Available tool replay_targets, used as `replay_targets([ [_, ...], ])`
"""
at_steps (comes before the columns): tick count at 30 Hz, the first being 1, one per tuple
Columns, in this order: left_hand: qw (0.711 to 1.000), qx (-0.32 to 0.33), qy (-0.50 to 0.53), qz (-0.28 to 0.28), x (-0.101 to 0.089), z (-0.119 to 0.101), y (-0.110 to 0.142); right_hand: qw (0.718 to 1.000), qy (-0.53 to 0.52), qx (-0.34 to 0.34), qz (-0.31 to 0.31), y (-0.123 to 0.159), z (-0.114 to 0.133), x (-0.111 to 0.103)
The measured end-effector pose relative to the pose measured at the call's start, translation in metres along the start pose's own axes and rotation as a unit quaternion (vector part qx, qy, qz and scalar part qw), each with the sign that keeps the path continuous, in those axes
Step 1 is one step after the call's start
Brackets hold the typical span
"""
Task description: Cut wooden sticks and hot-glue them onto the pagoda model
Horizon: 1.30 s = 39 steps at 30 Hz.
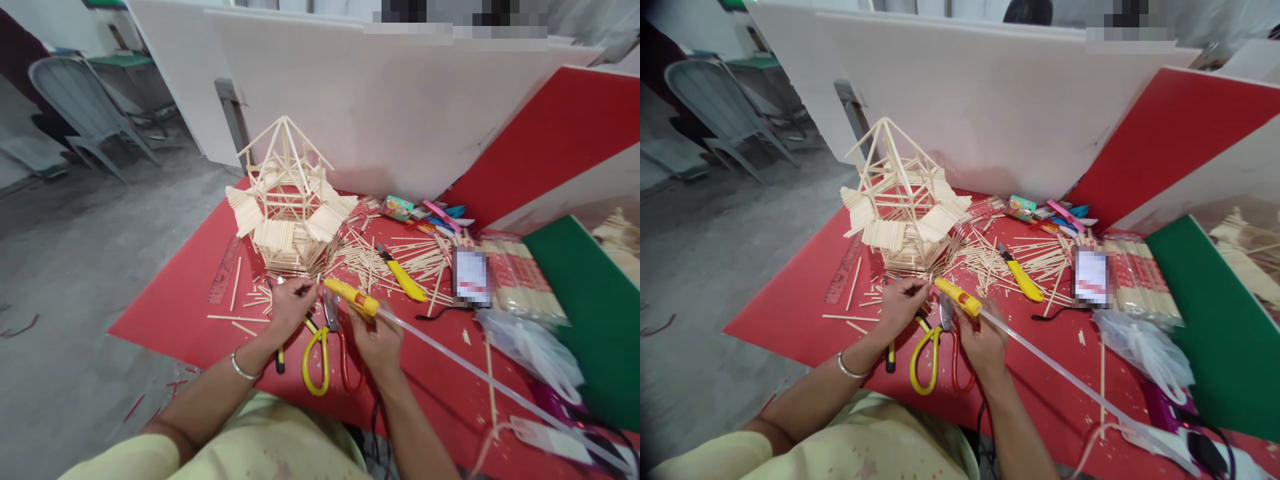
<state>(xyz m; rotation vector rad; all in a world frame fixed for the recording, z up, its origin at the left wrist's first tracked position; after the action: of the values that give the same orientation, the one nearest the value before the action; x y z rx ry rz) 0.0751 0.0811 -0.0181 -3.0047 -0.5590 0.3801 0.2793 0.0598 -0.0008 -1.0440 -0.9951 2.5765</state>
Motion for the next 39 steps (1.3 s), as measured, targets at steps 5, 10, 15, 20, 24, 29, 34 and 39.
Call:
replay_targets([
  [5, 0.999, 0.023, -0.024, -0.007, 0.0, 0.001, 0.001, 1.0, -0.003, -0.007, -0.002, 0.001, 0.0, 0.002],
  [10, 0.999, 0.026, -0.03, 0.001, 0.0, 0.0, 0.001, 1.0, -0.005, -0.018, 0.005, 0.001, 0.001, 0.002],
  [15, 0.999, 0.032, -0.036, 0.017, 0.001, -0.001, 0.001, 1.0, -0.007, 0.014, 0.0, 0.003, -0.004, 0.002],
  [20, 0.999, -0.034, 0.035, 0.021, 0.003, 0.006, -0.001, 1.0, 0.003, 0.009, -0.02, 0.003, -0.005, 0.0],
  [24, 0.997, -0.048, 0.053, 0.01, 0.001, 0.005, -0.001, 1.0, -0.002, 0.01, -0.004, 0.002, -0.002, 0.002],
  [29, 0.999, 0.034, -0.028, -0.011, -0.004, -0.008, 0.0, 1.0, 0.004, -0.015, 0.007, 0.0, 0.003, 0.002],
  [34, 0.988, 0.116, -0.098, -0.03, -0.004, -0.01, 0.001, 1.0, 0.001, -0.01, 0.013, 0.001, 0.003, 0.002],
  [39, 0.976, 0.145, -0.16, -0.014, -0.001, -0.005, 0.002, 1.0, -0.001, 0.004, 0.007, 0.003, 0.002, 0.003],
])
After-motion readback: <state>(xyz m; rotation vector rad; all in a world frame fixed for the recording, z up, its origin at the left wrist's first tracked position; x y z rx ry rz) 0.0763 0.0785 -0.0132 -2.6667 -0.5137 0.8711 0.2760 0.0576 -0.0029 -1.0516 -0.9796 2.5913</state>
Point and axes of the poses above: each hand's wrist, its own y-axis away from the middle knuckle, its own x-axis out of the palm, z = x × y, the point moved 4 cm from there along -y, towards the middle knuckle, and after that the axes turned 3 degrees about -z, right-handed, at the moved point
